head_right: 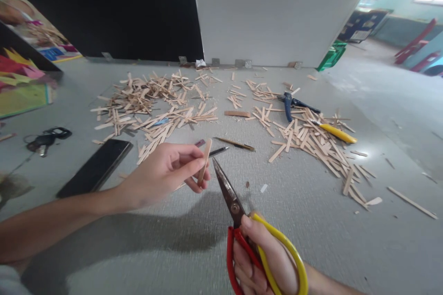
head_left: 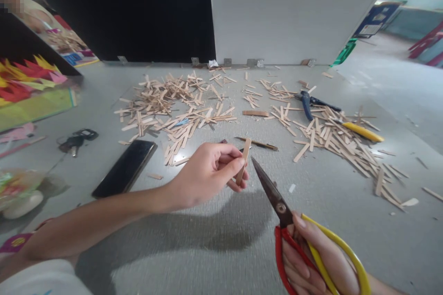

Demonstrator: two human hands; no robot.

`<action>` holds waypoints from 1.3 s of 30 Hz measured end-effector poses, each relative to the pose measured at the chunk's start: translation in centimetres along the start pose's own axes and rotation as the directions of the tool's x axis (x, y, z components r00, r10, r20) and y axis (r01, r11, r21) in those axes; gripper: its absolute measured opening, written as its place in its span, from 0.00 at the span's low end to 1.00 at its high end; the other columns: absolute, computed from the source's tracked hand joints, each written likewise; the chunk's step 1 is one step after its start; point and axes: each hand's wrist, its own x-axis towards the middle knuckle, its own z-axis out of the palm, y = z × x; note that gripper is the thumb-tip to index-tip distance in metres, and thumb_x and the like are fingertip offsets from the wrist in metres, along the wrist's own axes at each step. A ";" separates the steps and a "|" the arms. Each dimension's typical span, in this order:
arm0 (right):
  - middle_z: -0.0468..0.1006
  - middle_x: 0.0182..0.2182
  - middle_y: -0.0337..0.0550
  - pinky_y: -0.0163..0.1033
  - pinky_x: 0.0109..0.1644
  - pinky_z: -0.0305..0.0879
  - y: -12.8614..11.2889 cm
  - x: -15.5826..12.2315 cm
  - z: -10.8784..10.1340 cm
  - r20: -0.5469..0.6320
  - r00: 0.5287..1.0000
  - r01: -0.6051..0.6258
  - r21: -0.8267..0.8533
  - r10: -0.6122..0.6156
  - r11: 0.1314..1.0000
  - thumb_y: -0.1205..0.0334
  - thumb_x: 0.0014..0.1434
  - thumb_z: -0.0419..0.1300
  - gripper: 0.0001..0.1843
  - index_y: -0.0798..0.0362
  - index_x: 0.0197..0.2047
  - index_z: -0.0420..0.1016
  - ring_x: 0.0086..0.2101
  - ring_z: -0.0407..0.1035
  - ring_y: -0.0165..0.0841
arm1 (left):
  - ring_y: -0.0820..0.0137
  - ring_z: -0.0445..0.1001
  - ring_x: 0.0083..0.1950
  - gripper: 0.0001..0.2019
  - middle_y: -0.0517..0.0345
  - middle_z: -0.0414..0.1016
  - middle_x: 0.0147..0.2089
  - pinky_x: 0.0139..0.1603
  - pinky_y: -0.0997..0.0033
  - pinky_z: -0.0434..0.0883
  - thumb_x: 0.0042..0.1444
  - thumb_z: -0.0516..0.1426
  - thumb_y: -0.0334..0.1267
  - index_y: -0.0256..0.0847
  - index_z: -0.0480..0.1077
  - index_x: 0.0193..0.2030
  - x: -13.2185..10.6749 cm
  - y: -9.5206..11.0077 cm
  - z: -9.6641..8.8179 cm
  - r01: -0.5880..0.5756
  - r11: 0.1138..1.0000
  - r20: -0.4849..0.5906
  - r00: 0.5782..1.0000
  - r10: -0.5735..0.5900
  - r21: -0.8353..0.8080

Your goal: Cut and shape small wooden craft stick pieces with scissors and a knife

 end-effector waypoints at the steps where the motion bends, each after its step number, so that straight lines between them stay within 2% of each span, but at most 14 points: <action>1: 0.51 0.04 0.26 0.27 0.09 0.44 -0.2 -0.1 0.3 -0.012 1.000 0.002 -0.016 -0.003 1.000 0.20 0.62 0.59 0.43 0.47 0.15 0.58 0.05 0.44 0.20 | 0.71 0.83 0.30 0.10 0.55 0.82 0.32 0.33 0.73 0.86 0.68 0.62 0.36 0.36 0.76 0.34 0.0 0.1 0.0 0.000 1.000 0.000 1.000 0.000 -0.012; 6: 0.55 0.07 0.25 0.26 0.11 0.44 -0.6 -0.7 0.9 -0.119 0.993 -0.007 -0.072 -0.002 0.997 0.22 0.59 0.65 0.42 0.47 0.18 0.56 0.07 0.46 0.20 | 0.70 0.84 0.32 0.12 0.53 0.83 0.34 0.34 0.72 0.87 0.69 0.63 0.40 0.36 0.77 0.34 0.0 0.0 0.1 -0.024 0.999 0.009 1.000 0.024 -0.039; 9: 0.59 0.09 0.24 0.26 0.14 0.50 -0.3 -1.0 0.3 -0.172 0.985 -0.005 -0.138 -0.019 0.990 0.20 0.58 0.65 0.39 0.46 0.24 0.57 0.09 0.50 0.21 | 0.67 0.86 0.37 0.13 0.52 0.84 0.37 0.39 0.70 0.88 0.71 0.62 0.42 0.36 0.78 0.37 0.0 -0.2 0.1 -0.050 0.998 -0.001 0.999 0.050 -0.036; 11: 0.60 0.10 0.24 0.28 0.16 0.52 -0.1 -1.2 -0.1 -0.155 0.987 0.002 -0.223 -0.037 0.975 0.19 0.60 0.61 0.38 0.46 0.28 0.60 0.10 0.49 0.22 | 0.66 0.87 0.38 0.14 0.52 0.83 0.38 0.43 0.68 0.89 0.72 0.61 0.42 0.36 0.78 0.36 0.0 -0.4 0.2 -0.063 0.998 -0.003 0.998 0.063 -0.030; 14: 0.60 0.12 0.24 0.29 0.16 0.48 -0.3 -1.3 -0.2 -0.081 0.993 0.056 -0.352 -0.090 0.934 0.20 0.65 0.57 0.37 0.48 0.30 0.65 0.11 0.50 0.22 | 0.67 0.87 0.39 0.13 0.54 0.82 0.38 0.47 0.68 0.89 0.72 0.60 0.40 0.37 0.76 0.35 -0.2 -0.5 0.2 -0.081 0.997 -0.002 0.997 0.081 -0.017; 19: 0.61 0.13 0.27 0.30 0.17 0.47 -1.3 -1.3 0.4 -0.039 0.996 0.058 -0.430 -0.083 0.901 0.21 0.67 0.55 0.38 0.50 0.30 0.68 0.12 0.53 0.23 | 0.70 0.83 0.36 0.13 0.56 0.81 0.37 0.40 0.73 0.87 0.74 0.57 0.37 0.38 0.78 0.37 -0.8 0.2 -0.1 -0.096 0.994 0.041 0.995 0.094 0.045; 24: 0.63 0.15 0.27 0.30 0.18 0.49 -1.5 -1.5 0.7 -0.039 0.997 0.051 -0.395 -0.073 0.917 0.23 0.68 0.57 0.36 0.50 0.32 0.68 0.14 0.52 0.23 | 0.74 0.79 0.32 0.11 0.57 0.83 0.37 0.35 0.78 0.81 0.73 0.57 0.34 0.39 0.80 0.41 -1.2 1.1 -0.4 -0.118 0.985 0.062 0.992 0.111 0.124; 27: 0.63 0.16 0.27 0.29 0.19 0.50 -1.3 -1.8 0.4 -0.023 0.997 0.065 -0.332 -0.077 0.941 0.24 0.68 0.59 0.35 0.50 0.32 0.67 0.14 0.51 0.22 | 0.72 0.81 0.37 0.07 0.57 0.83 0.39 0.38 0.78 0.78 0.70 0.59 0.31 0.39 0.80 0.45 -1.4 1.3 -0.5 -0.111 0.985 0.094 0.991 0.099 0.130; 32: 0.74 0.26 0.31 0.27 0.21 0.55 -0.4 -2.2 -1.0 -0.024 1.000 0.011 -0.141 -0.014 0.990 0.28 0.67 0.64 0.30 0.48 0.36 0.66 0.15 0.56 0.20 | 0.72 0.77 0.38 0.11 0.58 0.80 0.41 0.40 0.75 0.75 0.72 0.57 0.34 0.41 0.82 0.51 -1.5 1.6 -0.6 -0.129 0.975 0.117 0.987 0.109 0.179; 35: 0.72 0.22 0.31 0.27 0.20 0.57 -0.2 -2.1 -1.5 -0.030 1.000 -0.001 -0.103 -0.002 0.995 0.26 0.63 0.65 0.32 0.48 0.34 0.69 0.14 0.56 0.21 | 0.72 0.75 0.39 0.13 0.57 0.82 0.45 0.38 0.75 0.72 0.75 0.55 0.35 0.42 0.82 0.55 -1.6 1.9 -0.8 -0.081 0.970 0.124 0.991 0.053 0.229; 39: 0.69 0.18 0.32 0.28 0.19 0.59 -0.4 -1.6 -1.1 -0.026 0.999 0.022 -0.124 -0.025 0.992 0.21 0.62 0.61 0.38 0.51 0.30 0.74 0.12 0.53 0.22 | 0.74 0.68 0.32 0.15 0.57 0.82 0.42 0.32 0.75 0.68 0.76 0.53 0.36 0.40 0.78 0.61 -1.6 1.8 -0.9 -0.024 0.976 0.124 0.992 -0.004 0.219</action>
